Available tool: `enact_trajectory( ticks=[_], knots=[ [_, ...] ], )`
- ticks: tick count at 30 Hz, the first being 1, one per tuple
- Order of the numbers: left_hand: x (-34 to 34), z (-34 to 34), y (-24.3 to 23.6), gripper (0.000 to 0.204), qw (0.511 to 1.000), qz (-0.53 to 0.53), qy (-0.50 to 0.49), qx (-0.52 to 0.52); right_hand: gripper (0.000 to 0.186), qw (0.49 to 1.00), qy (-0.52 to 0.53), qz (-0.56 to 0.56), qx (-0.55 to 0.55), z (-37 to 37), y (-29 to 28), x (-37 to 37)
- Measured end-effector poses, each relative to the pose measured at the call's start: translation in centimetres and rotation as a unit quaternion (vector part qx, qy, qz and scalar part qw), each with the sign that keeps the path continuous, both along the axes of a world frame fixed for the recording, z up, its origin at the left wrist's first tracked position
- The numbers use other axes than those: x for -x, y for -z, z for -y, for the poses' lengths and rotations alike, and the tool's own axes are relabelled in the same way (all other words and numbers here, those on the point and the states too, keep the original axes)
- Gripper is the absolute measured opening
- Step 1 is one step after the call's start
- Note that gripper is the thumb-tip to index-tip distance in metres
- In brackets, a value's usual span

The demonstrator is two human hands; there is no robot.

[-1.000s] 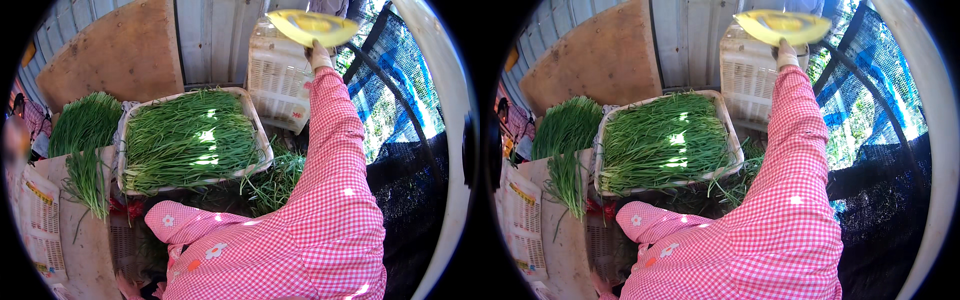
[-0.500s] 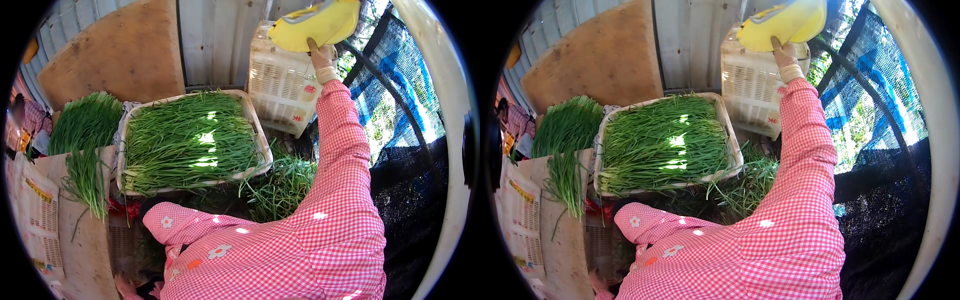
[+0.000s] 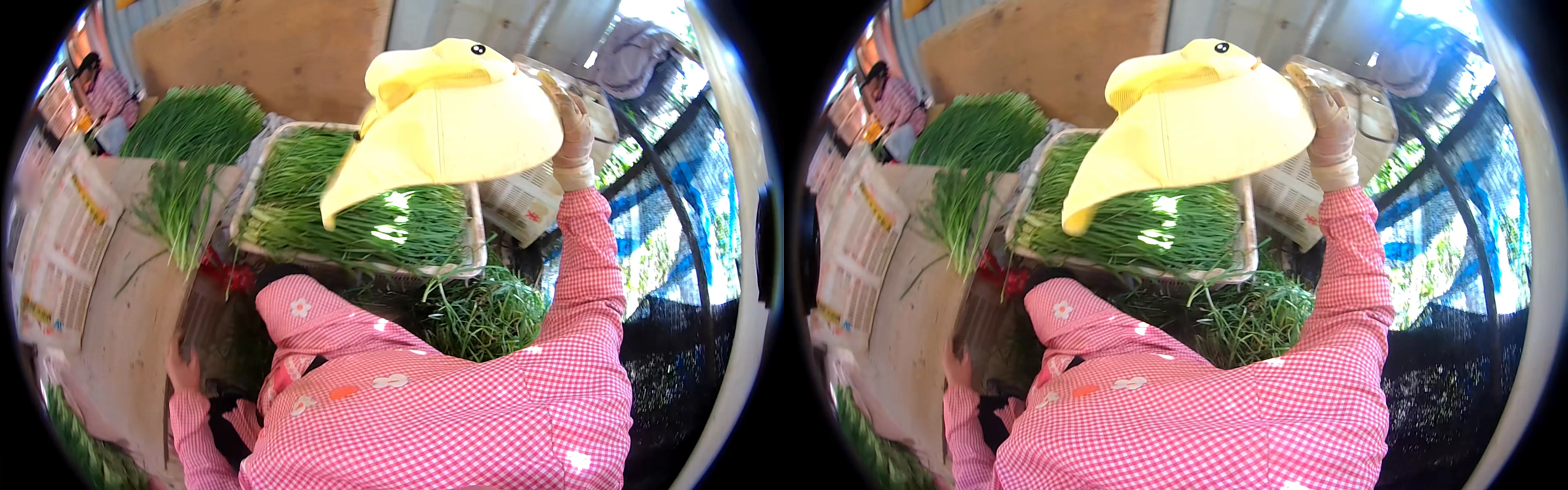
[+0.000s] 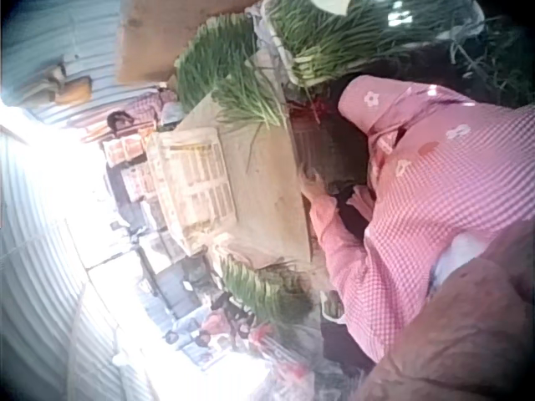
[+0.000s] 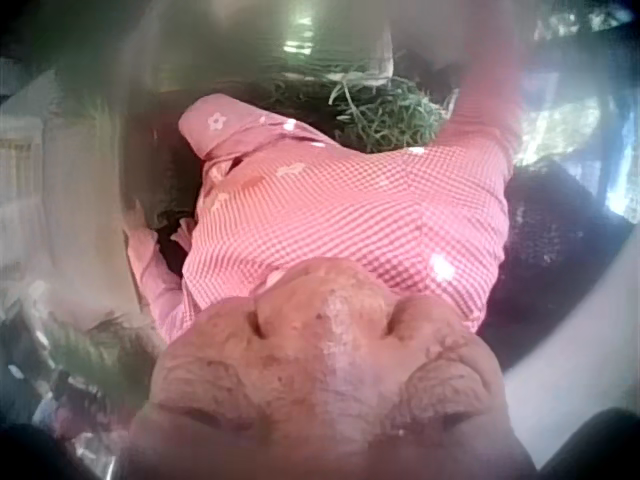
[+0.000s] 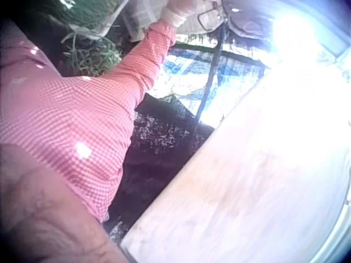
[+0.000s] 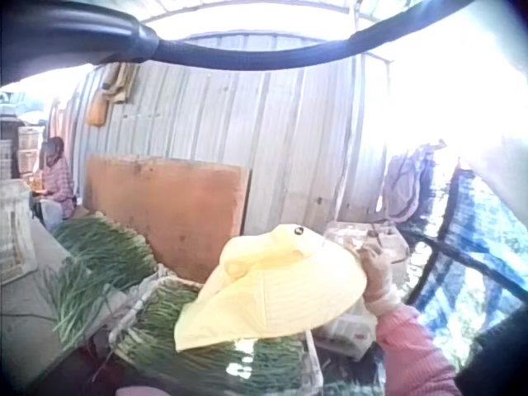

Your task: The person gathers green onions, aligns them into bunches, and ties them with rubber bands. The person places the finished bundles into a white plastic basket. The person repeats this process throughout the clip.

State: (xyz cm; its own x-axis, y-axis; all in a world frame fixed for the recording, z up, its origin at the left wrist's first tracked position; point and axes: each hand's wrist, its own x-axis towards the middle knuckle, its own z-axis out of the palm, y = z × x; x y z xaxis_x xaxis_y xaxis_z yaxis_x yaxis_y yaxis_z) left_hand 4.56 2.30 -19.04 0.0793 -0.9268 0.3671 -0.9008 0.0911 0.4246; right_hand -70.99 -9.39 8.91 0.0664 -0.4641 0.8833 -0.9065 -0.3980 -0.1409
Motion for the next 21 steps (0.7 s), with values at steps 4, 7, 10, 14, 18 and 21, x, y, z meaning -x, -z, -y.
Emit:
enact_trajectory(
  ticks=[4,7,10,14,18,21],
  knots=[
    [10.2,2.7,-8.8,0.062,0.952,-0.293,0.083,0.020,0.039,0.967,-0.194,0.127,-0.101,1.2,1.5,-8.2],
    [16.8,5.5,-13.5,0.087,0.924,-0.307,0.226,-0.001,0.039,0.932,-0.281,0.167,-0.158,1.4,3.3,-12.4],
    [22.0,6.7,-13.7,0.087,0.844,-0.405,0.346,-0.056,0.039,0.942,-0.266,0.105,-0.173,1.6,4.6,-16.9],
    [25.7,6.4,-14.3,0.060,0.772,-0.506,0.342,-0.174,0.038,0.929,-0.262,0.039,-0.258,0.5,6.4,-23.5],
    [26.6,7.1,-12.2,0.046,0.584,-0.757,0.229,-0.185,0.042,0.912,-0.304,-0.092,-0.259,-2.4,9.9,-29.6],
    [26.6,6.1,-13.8,0.045,0.469,-0.842,0.249,-0.094,0.054,0.888,-0.354,-0.047,-0.288,-3.6,12.5,-31.6]
  ],
)
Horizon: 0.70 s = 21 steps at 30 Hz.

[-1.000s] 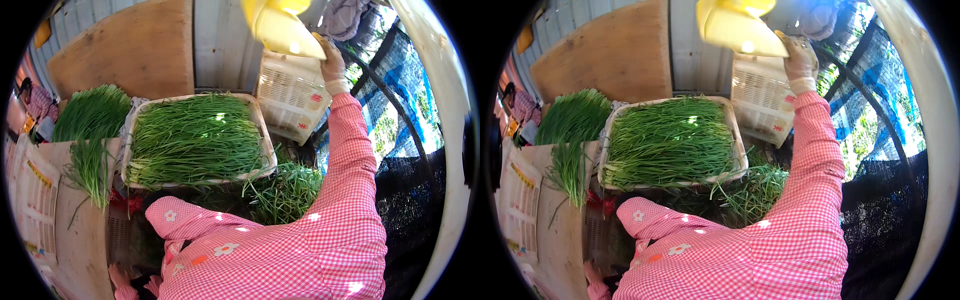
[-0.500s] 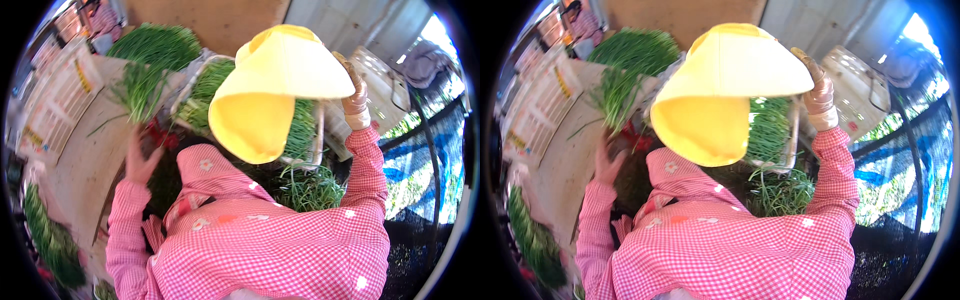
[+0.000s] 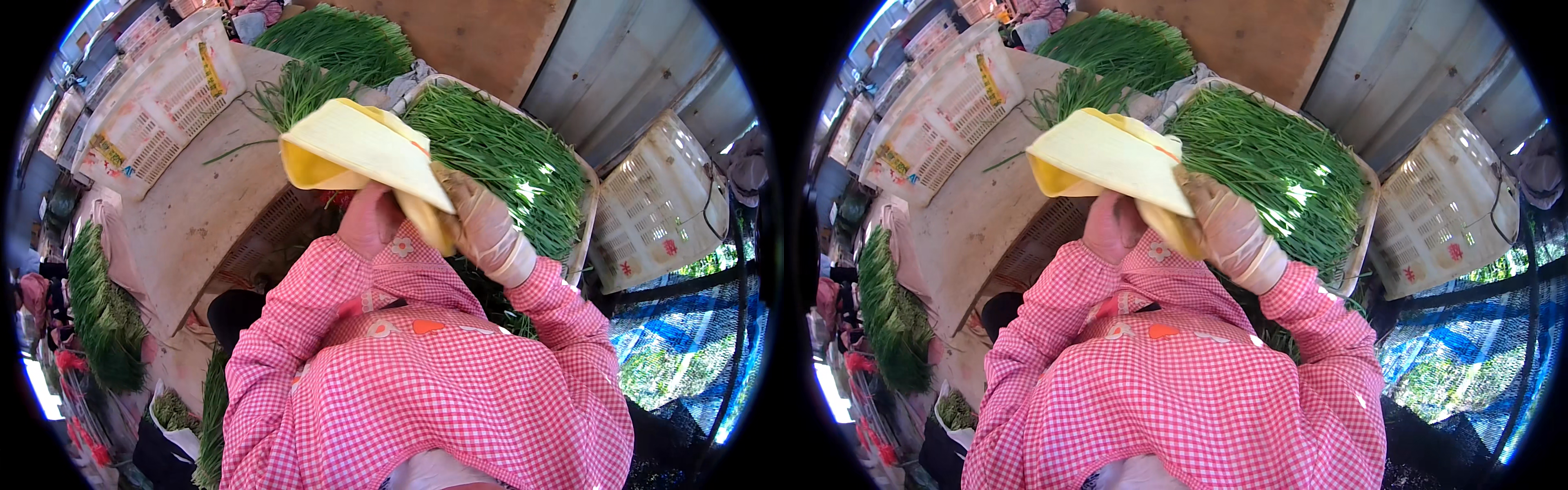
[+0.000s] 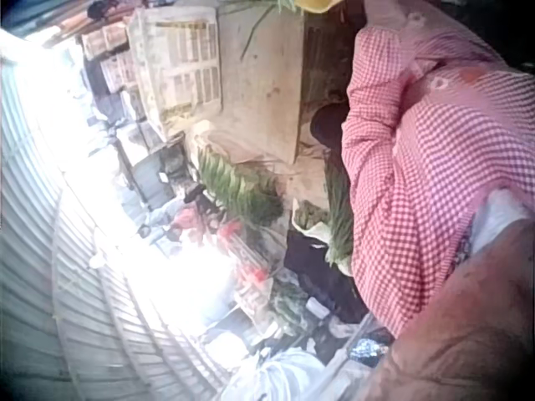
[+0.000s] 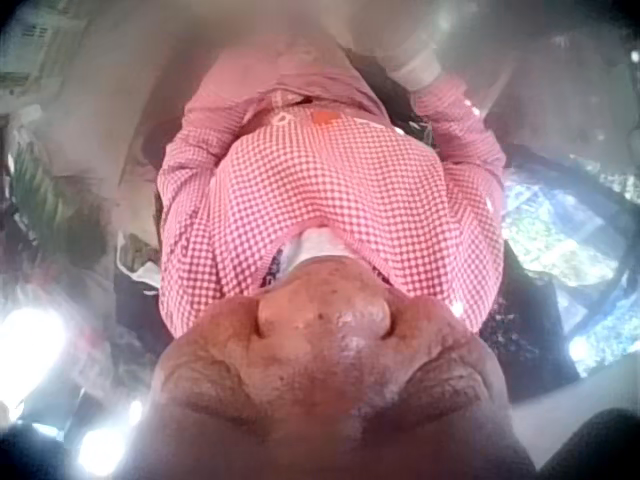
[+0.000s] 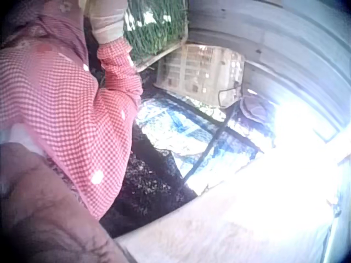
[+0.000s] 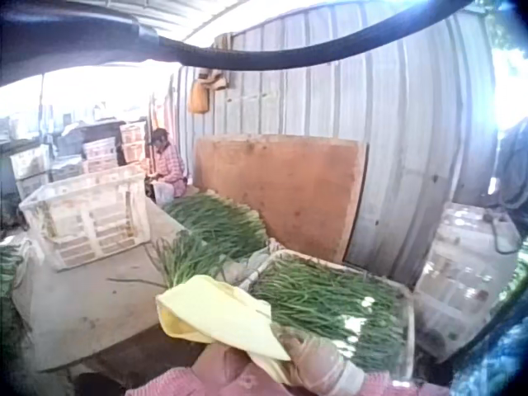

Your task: The person gathers green onions, aligns them into bunches, and ties them with rubber bands. The person places the finished bundles into a white plastic basket. The person repeats this process throughout the clip.

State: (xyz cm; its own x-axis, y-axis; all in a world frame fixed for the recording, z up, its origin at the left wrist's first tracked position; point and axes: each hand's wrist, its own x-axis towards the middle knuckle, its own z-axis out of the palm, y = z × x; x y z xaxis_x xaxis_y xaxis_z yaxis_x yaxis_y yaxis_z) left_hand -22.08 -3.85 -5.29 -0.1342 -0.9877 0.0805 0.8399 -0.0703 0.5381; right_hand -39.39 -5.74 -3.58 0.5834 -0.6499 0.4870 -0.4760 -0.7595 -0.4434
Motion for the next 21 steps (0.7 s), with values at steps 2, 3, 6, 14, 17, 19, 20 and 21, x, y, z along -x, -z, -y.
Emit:
enact_trajectory(
  ticks=[2,3,6,14,17,19,20,21],
  knots=[
    [-0.1,-0.3,-0.1,0.043,0.999,-0.030,-0.018,-0.013,0.069,0.998,-0.030,0.027,0.041,-0.7,-0.1,-0.1],
    [0.2,-0.6,-0.6,0.043,0.997,0.014,-0.067,-0.029,0.073,1.000,0.002,0.010,0.028,-1.6,-0.2,-0.4],
    [1.1,-1.1,-1.7,0.048,0.996,0.071,-0.058,-0.015,0.079,0.994,0.103,-0.016,-0.017,-2.2,0.7,-1.0],
    [3.4,-0.6,-0.2,0.057,0.967,0.203,0.137,0.066,0.028,0.977,0.147,0.154,0.007,1.3,1.5,9.5],
    [3.2,-0.5,-0.8,0.056,0.939,0.261,0.215,0.065,0.032,0.952,0.280,0.120,0.009,0.4,-3.8,17.2],
    [1.8,0.3,0.2,0.054,0.933,0.305,0.193,0.018,0.033,0.923,0.348,0.152,0.060,1.9,-5.4,23.0],
    [0.5,0.7,0.8,0.054,0.936,0.312,0.164,0.001,0.036,0.883,0.465,0.013,0.068,0.4,-8.7,25.4],
    [-1.0,1.1,1.5,0.054,0.939,0.316,0.133,-0.013,0.033,0.842,0.513,-0.057,0.157,0.3,-10.3,28.4]
  ],
)
